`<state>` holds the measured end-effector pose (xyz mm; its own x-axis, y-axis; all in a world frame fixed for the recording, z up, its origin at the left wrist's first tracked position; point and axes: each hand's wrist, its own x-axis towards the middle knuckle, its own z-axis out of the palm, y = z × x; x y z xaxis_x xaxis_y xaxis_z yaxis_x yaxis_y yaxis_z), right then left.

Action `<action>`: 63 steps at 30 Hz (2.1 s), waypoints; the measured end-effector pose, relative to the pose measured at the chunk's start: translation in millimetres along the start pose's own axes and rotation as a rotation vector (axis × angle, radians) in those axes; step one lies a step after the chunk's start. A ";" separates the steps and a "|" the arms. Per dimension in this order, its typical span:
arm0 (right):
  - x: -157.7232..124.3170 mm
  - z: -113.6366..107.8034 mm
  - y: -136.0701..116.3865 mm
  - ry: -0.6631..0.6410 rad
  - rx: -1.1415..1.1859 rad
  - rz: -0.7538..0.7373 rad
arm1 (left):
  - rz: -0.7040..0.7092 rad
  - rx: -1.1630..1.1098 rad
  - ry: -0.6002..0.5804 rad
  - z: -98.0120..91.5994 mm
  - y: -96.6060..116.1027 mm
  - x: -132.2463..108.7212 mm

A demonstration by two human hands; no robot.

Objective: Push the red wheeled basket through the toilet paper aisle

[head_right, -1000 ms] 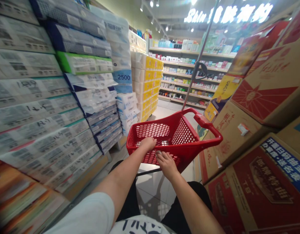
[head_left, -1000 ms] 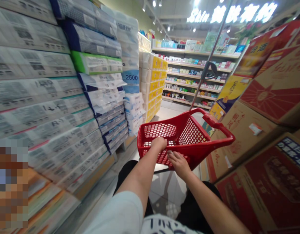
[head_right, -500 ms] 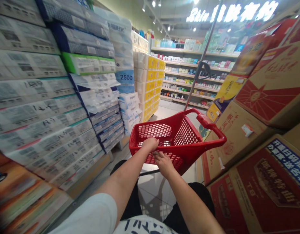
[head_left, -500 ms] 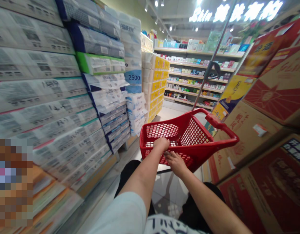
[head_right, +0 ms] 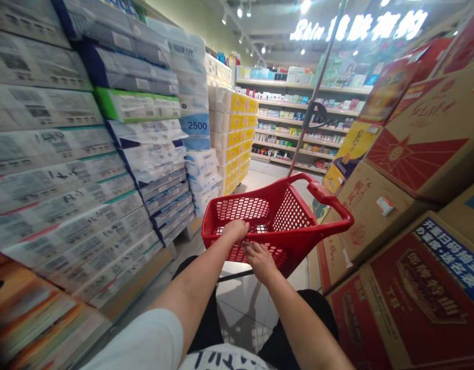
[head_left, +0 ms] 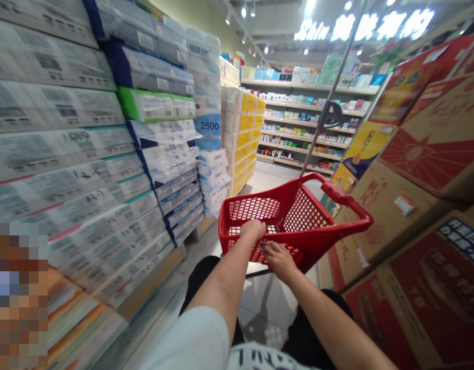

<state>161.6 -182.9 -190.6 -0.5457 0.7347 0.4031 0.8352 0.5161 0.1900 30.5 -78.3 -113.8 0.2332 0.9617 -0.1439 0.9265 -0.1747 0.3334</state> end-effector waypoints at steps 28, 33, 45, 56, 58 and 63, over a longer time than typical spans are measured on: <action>-2.7 0.6 0.8 0.194 0.033 0.170 | 0.010 0.023 0.018 3.9 -0.9 6.4; -1.4 -4.8 -1.9 0.180 0.013 0.260 | 0.016 0.034 -0.007 0.1 -0.1 5.2; -10.3 -18.8 3.4 0.122 -0.004 0.472 | 0.024 0.065 -0.021 -2.7 0.8 5.4; -55.9 1.2 31.5 0.174 0.164 0.942 | -0.008 0.059 -0.036 -3.8 2.5 5.3; -66.1 10.3 37.3 0.166 0.225 1.095 | 0.002 0.064 -0.033 -3.8 1.9 5.6; -83.0 27.7 49.0 0.245 0.288 1.136 | 0.009 0.066 -0.037 -5.3 0.9 4.9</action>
<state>245.9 -206.4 -239.5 0.5482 0.7468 0.3765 0.7679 -0.2711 -0.5804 30.9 -72.6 -109.3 0.2514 0.9519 -0.1755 0.9413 -0.1982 0.2731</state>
